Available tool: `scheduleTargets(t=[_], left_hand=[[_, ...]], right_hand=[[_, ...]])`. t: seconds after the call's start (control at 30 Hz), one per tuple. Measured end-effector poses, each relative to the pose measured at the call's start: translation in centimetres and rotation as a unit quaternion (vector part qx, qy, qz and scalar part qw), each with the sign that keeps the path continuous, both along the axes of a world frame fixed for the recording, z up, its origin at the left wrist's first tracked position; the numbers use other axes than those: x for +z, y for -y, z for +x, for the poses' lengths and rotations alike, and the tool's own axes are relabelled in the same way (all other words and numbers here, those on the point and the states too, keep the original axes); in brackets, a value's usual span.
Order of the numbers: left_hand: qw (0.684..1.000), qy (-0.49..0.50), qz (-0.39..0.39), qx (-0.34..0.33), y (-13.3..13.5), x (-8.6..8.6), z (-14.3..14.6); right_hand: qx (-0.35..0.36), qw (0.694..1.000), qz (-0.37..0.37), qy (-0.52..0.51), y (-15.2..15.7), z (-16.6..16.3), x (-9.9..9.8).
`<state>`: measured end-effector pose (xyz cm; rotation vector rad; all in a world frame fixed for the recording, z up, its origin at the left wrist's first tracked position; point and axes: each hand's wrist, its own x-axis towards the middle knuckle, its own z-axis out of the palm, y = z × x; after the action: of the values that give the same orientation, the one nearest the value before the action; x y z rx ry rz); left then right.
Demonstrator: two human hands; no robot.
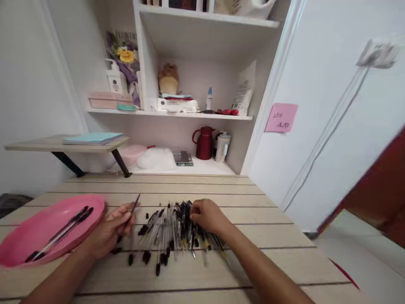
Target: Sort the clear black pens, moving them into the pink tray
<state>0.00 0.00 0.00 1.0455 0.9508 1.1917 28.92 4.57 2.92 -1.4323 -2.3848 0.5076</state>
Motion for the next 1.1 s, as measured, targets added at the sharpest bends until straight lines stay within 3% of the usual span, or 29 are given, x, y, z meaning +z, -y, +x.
scheduleTargets(t=[0.13,0.33,0.53,0.8,1.1], left_hand=[[1.000,0.007,-0.001,-0.001,-0.1,0.0,0.2],[1.000,0.018,-0.004,0.000,-0.1,0.0,0.2],[1.000,0.017,-0.004,-0.001,0.0,0.2,0.3],[1.000,0.021,-0.003,-0.005,-0.1,0.0,0.3],[1.000,0.019,-0.015,0.001,-0.1,-0.1,0.2]], right_hand=[[0.014,0.998,-0.015,0.060,1.8,-1.2,-0.6],[-0.024,0.994,0.023,0.105,2.2,-2.4,-1.3],[-0.028,0.997,0.022,0.064,2.1,-2.0,-1.5],[0.004,0.996,-0.051,-0.071,1.5,-0.1,-1.3],[0.006,1.000,-0.020,-0.015,2.6,-0.7,-2.0]])
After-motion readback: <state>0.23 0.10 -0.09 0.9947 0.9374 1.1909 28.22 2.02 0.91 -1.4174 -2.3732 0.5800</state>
